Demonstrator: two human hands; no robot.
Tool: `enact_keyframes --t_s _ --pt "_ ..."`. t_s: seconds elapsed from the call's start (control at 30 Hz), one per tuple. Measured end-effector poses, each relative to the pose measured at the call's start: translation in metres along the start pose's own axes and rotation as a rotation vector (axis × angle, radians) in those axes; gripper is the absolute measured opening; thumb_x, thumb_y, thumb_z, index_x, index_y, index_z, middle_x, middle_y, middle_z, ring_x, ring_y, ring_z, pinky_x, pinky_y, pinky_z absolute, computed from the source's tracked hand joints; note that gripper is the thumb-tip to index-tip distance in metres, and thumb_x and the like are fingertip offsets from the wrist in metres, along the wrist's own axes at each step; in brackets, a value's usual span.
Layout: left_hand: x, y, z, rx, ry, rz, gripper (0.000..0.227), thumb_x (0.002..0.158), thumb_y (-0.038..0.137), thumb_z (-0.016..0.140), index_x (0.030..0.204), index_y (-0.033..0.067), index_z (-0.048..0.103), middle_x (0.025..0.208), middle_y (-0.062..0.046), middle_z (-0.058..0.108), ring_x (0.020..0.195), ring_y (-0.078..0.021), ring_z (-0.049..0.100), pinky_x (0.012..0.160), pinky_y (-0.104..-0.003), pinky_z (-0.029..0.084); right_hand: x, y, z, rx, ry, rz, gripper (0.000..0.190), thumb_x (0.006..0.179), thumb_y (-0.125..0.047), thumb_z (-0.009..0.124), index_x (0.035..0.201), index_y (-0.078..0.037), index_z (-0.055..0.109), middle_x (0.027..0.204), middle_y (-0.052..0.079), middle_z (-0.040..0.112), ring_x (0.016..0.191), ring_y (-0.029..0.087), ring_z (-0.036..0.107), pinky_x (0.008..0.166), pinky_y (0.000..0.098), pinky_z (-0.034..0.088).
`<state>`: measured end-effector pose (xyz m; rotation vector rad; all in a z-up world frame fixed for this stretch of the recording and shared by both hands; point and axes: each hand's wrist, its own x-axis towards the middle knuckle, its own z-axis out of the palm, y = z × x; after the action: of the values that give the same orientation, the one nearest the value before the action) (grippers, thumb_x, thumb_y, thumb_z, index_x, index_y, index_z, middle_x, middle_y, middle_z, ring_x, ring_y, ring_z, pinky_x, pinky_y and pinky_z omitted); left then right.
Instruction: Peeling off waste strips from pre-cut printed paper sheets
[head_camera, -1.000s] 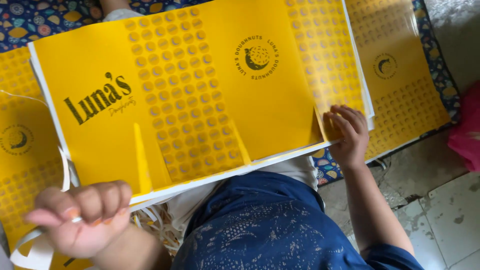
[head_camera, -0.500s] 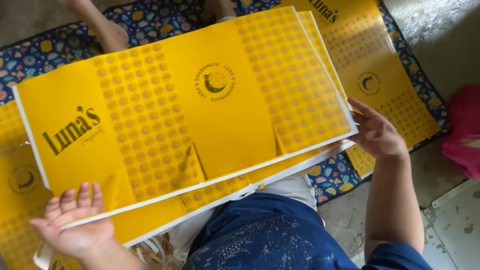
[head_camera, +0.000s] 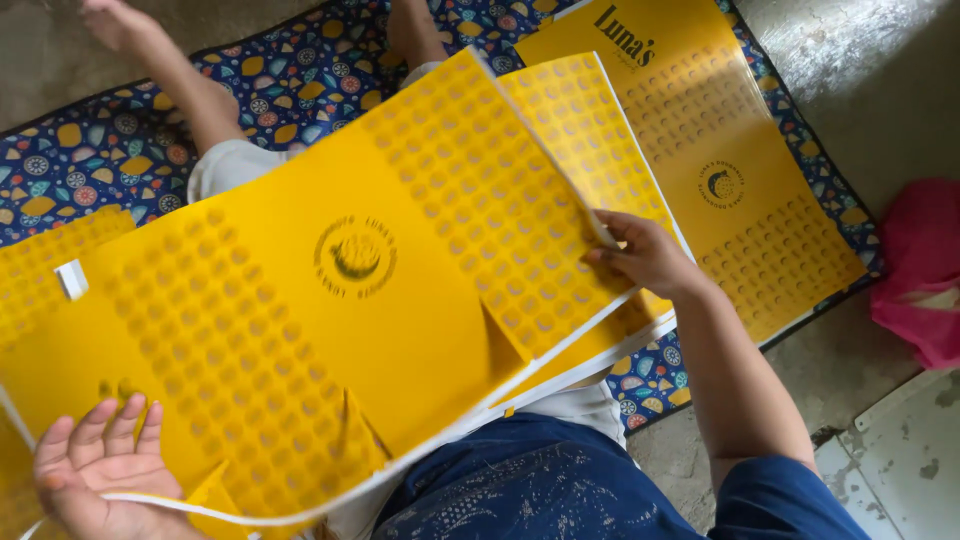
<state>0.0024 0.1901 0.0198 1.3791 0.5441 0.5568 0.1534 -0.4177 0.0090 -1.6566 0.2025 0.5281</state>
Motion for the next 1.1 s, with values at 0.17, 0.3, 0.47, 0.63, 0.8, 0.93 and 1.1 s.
enact_keyframes --t_s 0.17,0.3,0.47,0.63,0.8,0.93,1.1 --pt "0.004 -0.014 0.024 -0.046 -0.114 -0.047 0.069 0.088 0.064 0.065 0.141 0.0228 0.050 0.141 -0.007 0.063 0.136 -0.0248 0.064 0.117 -0.038 0.052 -0.003 0.000 0.012 -0.163 -0.036 0.007 0.017 0.096 -0.010 0.072 0.109 -0.005 0.064 0.081 0.007 0.069 0.061 0.010 0.054 0.051 0.0259 0.041" --pt "0.015 -0.039 0.067 0.146 -0.206 0.202 0.047 0.094 0.014 0.048 0.137 -0.0066 0.047 0.141 -0.026 0.053 0.139 -0.0381 0.055 0.126 -0.045 0.040 -0.013 -0.008 0.002 -0.628 -0.040 -0.091 0.033 0.088 -0.014 0.079 0.078 -0.012 0.047 0.071 -0.004 0.041 0.066 0.012 0.034 0.058 0.0310 0.030" --pt "0.041 -0.038 0.109 0.628 -0.514 0.368 0.056 0.095 0.025 0.070 0.147 0.0110 0.056 0.161 -0.014 0.041 0.155 -0.0379 0.018 0.125 -0.054 0.007 -0.004 -0.035 0.010 -0.473 -0.037 0.091 0.030 0.090 -0.037 0.076 0.097 -0.008 0.078 0.064 0.008 0.069 0.058 0.018 0.067 0.063 0.0325 0.054" --pt "0.072 -0.045 0.119 1.106 -0.550 0.687 0.081 0.080 0.059 0.073 0.148 0.0171 0.058 0.163 -0.014 0.045 0.148 -0.0436 0.038 0.121 -0.063 0.015 0.066 -0.032 0.019 -0.435 0.060 0.010 0.032 0.097 -0.038 0.071 0.113 -0.010 0.074 0.069 0.005 0.070 0.064 0.017 0.067 0.067 0.0301 0.052" --pt "0.084 -0.026 0.105 1.232 -0.653 0.749 0.092 0.077 0.070 0.063 0.150 0.0132 0.057 0.167 -0.015 0.043 0.152 -0.0413 0.038 0.124 -0.059 0.020 0.089 -0.056 0.051 -0.636 0.158 -0.006 0.029 0.102 -0.041 0.066 0.090 -0.018 0.078 0.070 -0.004 0.063 0.063 0.009 0.044 0.059 0.0288 0.036" --pt "0.102 -0.021 0.084 1.139 -0.693 0.697 0.096 0.065 0.058 0.078 0.145 0.0087 0.061 0.162 -0.013 0.051 0.152 -0.0383 0.042 0.125 -0.058 0.023 0.071 -0.071 0.066 -0.754 -0.054 0.027 0.014 0.090 -0.023 0.069 0.090 -0.018 0.082 0.058 -0.001 0.068 0.053 0.007 0.058 0.059 0.0239 0.046" --pt "0.085 -0.010 0.120 1.176 -0.605 0.710 0.099 0.058 0.054 0.088 0.142 0.0071 0.066 0.145 -0.018 0.059 0.130 -0.0378 0.055 0.112 -0.050 0.038 0.064 -0.080 0.076 -0.677 -0.035 0.107 0.028 0.095 -0.026 0.068 0.071 -0.012 0.066 0.056 0.000 0.069 0.050 0.006 0.056 0.055 0.0237 0.044"
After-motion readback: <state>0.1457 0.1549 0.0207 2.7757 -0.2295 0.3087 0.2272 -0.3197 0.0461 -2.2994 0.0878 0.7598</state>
